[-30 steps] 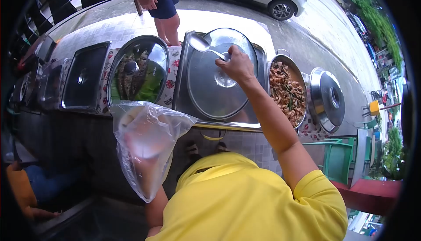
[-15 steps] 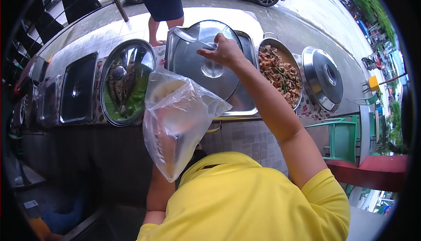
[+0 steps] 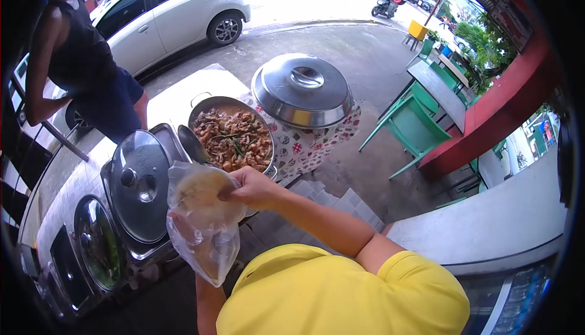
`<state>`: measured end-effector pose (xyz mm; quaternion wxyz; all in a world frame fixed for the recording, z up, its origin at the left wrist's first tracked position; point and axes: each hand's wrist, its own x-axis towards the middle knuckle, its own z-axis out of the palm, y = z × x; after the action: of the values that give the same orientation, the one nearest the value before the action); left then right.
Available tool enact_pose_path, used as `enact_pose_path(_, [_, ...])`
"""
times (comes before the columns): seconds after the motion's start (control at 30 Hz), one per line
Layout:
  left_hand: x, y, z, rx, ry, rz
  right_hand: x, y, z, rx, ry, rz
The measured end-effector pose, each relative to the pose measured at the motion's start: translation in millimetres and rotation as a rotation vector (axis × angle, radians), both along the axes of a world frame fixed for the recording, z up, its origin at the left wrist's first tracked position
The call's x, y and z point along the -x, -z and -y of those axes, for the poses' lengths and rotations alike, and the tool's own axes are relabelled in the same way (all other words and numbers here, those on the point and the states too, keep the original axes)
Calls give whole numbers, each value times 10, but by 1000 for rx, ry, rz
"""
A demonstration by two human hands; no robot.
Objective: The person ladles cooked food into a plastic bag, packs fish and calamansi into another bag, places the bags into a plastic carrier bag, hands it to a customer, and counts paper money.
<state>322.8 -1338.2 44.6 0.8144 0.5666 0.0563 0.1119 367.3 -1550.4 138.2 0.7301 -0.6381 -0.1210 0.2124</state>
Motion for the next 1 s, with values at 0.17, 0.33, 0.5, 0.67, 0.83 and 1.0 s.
enact_pose_path(0.17, [-68,-66,797,47,55,77,176,-81,1044,33,204,-30])
enact_pose_path(0.33, [-78,61,1422,254,124,124,294,-179,1409,52,330,54])
enact_pose_path(0.5, [68,437,1619,516,220,79,279,-297,1422,194,430,154])
enact_pose_path(0.67, [-87,-457,1297,64,178,149,51,-360,1361,157,435,126])
enact_pose_path(0.83, [-54,-429,1208,608,378,109,-145,-463,957,260,295,187])
enact_pose_path(1.0, [-143,-240,1032,371,163,-24,-180,-593,613,546,405,305])
